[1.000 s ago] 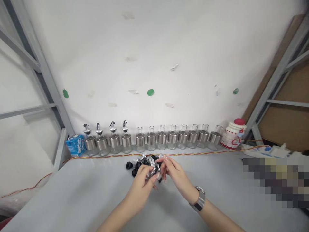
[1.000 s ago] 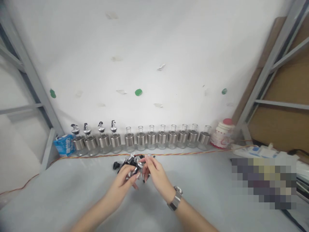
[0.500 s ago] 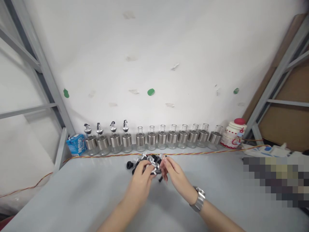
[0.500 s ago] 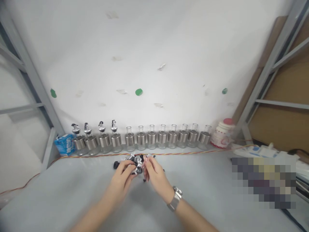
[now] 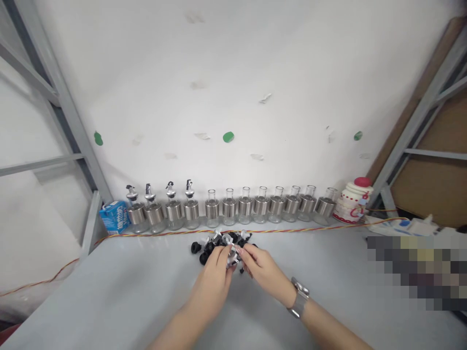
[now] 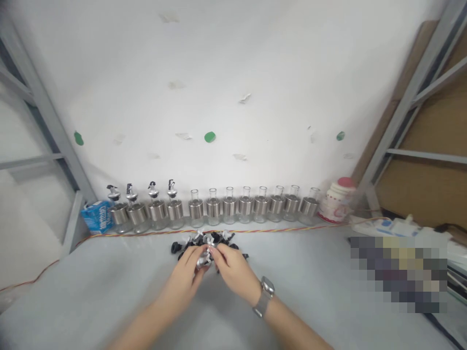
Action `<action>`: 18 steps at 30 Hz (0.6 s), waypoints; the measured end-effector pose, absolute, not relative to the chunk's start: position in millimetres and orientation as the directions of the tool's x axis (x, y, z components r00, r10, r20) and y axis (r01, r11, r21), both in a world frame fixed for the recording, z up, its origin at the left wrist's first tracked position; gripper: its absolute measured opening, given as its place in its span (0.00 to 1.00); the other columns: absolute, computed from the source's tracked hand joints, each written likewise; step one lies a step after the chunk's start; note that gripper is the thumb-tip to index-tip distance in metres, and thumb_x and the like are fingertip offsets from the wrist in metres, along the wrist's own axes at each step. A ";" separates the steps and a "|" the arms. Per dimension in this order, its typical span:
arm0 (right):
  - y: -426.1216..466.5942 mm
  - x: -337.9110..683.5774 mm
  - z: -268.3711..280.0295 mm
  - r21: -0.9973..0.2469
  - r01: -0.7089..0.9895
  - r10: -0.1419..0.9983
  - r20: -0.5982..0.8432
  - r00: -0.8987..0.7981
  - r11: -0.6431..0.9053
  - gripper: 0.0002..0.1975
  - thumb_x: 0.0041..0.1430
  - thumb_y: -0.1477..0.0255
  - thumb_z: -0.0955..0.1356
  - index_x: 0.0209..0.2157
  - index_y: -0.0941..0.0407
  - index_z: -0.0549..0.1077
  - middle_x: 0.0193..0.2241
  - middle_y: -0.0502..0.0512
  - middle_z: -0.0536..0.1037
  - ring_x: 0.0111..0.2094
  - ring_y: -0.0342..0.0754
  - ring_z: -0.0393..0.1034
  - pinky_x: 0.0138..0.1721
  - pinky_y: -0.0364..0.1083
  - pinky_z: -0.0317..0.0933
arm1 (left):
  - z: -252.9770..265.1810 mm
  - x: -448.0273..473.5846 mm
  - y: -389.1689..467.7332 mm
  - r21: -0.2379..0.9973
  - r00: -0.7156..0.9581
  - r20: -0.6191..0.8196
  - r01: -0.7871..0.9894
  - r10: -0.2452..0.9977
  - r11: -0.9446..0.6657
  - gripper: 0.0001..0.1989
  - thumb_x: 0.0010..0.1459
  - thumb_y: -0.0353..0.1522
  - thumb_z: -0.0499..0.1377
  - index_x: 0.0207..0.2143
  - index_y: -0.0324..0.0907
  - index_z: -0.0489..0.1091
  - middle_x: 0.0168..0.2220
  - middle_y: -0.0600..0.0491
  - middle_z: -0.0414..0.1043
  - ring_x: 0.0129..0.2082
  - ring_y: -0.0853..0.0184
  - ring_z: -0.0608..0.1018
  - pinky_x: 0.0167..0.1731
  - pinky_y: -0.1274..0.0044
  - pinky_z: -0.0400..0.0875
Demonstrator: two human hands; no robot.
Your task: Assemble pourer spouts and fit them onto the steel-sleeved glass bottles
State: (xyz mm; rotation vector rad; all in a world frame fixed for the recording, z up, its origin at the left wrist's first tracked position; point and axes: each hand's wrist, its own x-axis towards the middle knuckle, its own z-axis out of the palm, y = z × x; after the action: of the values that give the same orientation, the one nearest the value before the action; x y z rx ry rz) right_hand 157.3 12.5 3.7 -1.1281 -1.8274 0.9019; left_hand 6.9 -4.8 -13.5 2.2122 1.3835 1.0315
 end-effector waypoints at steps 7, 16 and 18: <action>14.9 156.9 0.0 -0.837 0.389 0.916 0.300 -0.265 0.386 0.19 0.58 0.60 0.57 0.19 0.56 0.60 0.15 0.45 0.61 0.19 0.41 0.56 0.22 0.40 0.52 | -9.1 8.5 -7.8 0.702 0.296 0.299 0.576 0.907 -0.419 0.11 0.52 0.34 0.53 0.38 0.42 0.66 0.34 0.50 0.66 0.32 0.64 0.70 0.34 0.72 0.65; 14.2 163.6 1.6 -0.547 0.530 0.760 0.512 -0.400 0.648 0.26 0.56 0.78 0.56 0.56 0.52 0.49 0.42 0.58 0.67 0.40 0.48 0.62 0.41 0.48 0.60 | -9.0 11.0 -0.4 0.960 0.132 0.119 0.237 0.984 -0.148 0.18 0.52 0.42 0.52 0.39 0.38 0.61 0.28 0.53 0.64 0.22 0.70 0.70 0.13 0.82 0.63; 13.8 163.9 2.4 -0.450 0.545 0.705 0.505 -0.498 0.707 0.30 0.53 0.81 0.56 0.57 0.52 0.47 0.44 0.58 0.66 0.43 0.49 0.60 0.44 0.50 0.58 | -8.7 10.9 0.9 0.970 0.176 0.097 0.205 0.980 -0.133 0.17 0.51 0.43 0.52 0.36 0.38 0.62 0.21 0.57 0.63 0.18 0.72 0.68 0.13 0.82 0.62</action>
State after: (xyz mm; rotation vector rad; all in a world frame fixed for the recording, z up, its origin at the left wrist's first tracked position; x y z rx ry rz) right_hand 163.9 13.8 2.4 -0.9468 -2.2285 0.3026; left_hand 10.9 0.9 -8.7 1.5294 1.1817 1.0572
